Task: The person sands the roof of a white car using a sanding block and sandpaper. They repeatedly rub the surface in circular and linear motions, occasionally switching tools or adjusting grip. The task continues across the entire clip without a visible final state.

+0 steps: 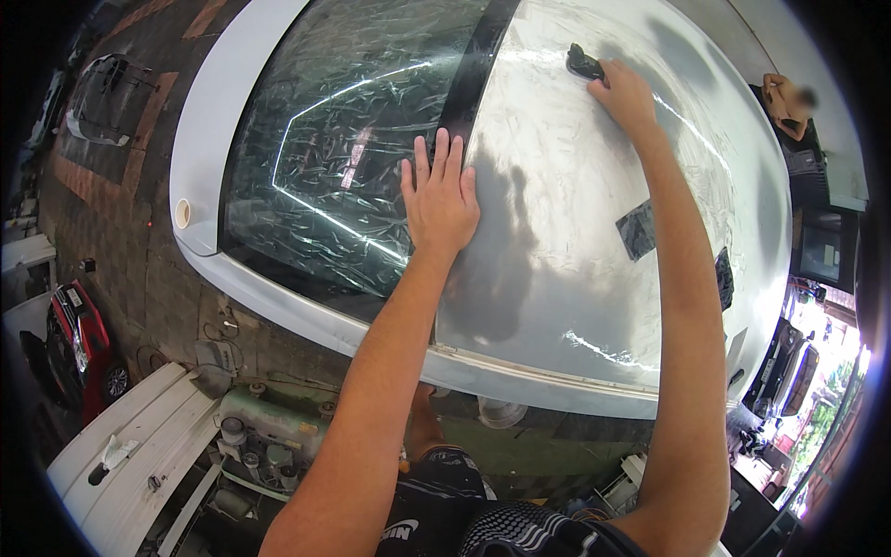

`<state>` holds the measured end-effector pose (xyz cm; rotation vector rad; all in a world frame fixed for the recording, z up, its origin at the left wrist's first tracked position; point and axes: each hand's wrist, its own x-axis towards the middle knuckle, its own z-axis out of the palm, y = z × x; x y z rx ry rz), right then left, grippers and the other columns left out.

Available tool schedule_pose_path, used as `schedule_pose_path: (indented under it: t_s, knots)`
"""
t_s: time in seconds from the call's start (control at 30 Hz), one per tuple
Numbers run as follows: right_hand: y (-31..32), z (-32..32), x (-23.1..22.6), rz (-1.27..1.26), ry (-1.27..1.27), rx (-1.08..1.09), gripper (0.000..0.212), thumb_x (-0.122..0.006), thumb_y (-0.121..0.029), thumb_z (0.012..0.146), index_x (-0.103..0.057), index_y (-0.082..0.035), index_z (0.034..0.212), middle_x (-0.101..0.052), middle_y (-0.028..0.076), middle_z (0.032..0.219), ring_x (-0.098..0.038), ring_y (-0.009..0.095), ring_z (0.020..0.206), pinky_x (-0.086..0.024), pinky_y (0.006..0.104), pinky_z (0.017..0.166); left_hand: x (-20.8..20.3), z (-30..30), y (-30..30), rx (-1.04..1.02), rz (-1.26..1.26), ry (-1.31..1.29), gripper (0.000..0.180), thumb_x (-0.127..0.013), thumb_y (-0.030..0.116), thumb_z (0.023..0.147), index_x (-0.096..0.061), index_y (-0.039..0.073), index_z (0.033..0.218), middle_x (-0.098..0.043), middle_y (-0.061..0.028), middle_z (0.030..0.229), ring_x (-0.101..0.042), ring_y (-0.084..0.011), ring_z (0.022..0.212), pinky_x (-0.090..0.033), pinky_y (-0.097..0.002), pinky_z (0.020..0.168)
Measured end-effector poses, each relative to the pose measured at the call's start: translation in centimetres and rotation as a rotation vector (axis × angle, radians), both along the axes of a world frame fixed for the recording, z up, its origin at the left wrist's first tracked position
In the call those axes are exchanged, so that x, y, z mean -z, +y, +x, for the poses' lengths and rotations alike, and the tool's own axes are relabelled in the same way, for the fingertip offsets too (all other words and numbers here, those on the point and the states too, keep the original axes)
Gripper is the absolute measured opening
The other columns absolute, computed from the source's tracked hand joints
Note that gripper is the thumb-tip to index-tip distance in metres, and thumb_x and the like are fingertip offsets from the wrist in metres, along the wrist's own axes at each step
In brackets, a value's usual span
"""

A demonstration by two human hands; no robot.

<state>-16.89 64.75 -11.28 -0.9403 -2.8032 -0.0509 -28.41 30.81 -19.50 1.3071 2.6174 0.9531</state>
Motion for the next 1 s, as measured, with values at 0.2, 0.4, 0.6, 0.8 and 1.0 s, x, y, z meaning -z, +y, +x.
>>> schedule_pose_path:
  t_s: [0.2,0.4,0.6,0.8,1.0]
  knots:
    - [0.3,0.8,0.2,-0.014,0.086,-0.026,0.036,-0.064,-0.019,0.091,-0.07,-0.006,0.124,-0.067,0.013,0.096,-0.066,0.033,0.088,-0.052,0.0433,0.079,-0.1,0.1,0.1,0.0,-0.01,0.0,0.051,-0.044,0.033,0.109,-0.05,0.011,0.155,-0.039,-0.0096,0.167,-0.027,-0.0363,0.157,-0.015,-0.0539,0.127]
    - [-1.9,1.7,1.0,-0.045,0.397,0.085,0.03,-0.068,-0.022,0.092,-0.074,-0.008,0.118,-0.07,0.01,0.097,-0.069,0.028,0.089,-0.054,0.0413,0.079,-0.2,0.1,0.1,-0.004,0.0,-0.008,0.051,-0.045,0.033,0.109,-0.051,0.011,0.154,-0.039,-0.0096,0.167,-0.027,-0.0358,0.157,-0.015,-0.0537,0.127]
    - [-4.9,-1.2,1.7,0.326,0.442,0.119,0.044,-0.077,-0.038,0.086,-0.074,-0.012,0.121,-0.072,0.007,0.109,-0.069,0.028,0.102,-0.056,0.0412,0.084,0.0,0.0,0.0,-0.012,-0.012,-0.001,0.052,-0.044,0.035,0.109,-0.05,0.012,0.155,-0.038,-0.0074,0.168,-0.026,-0.0347,0.158,-0.015,-0.0538,0.127]
    - [-4.8,-3.8,3.1,0.374,0.222,0.291,0.049,-0.074,-0.047,0.085,-0.074,-0.007,0.112,-0.07,0.012,0.112,-0.067,0.032,0.102,-0.053,0.0464,0.088,-0.1,0.1,0.1,-0.014,0.002,-0.013,0.051,-0.044,0.034,0.109,-0.05,0.012,0.154,-0.039,-0.0079,0.167,-0.026,-0.0356,0.157,-0.015,-0.0544,0.127]
    - [-4.8,-6.5,3.6,0.41,0.118,0.474,0.045,-0.072,-0.046,0.085,-0.073,-0.002,0.098,-0.068,0.015,0.104,-0.066,0.034,0.102,-0.052,0.0463,0.088,-0.1,0.3,0.1,-0.008,-0.012,0.0,0.052,-0.044,0.036,0.108,-0.051,0.012,0.154,-0.038,-0.0076,0.168,-0.026,-0.035,0.158,-0.016,-0.0545,0.127]
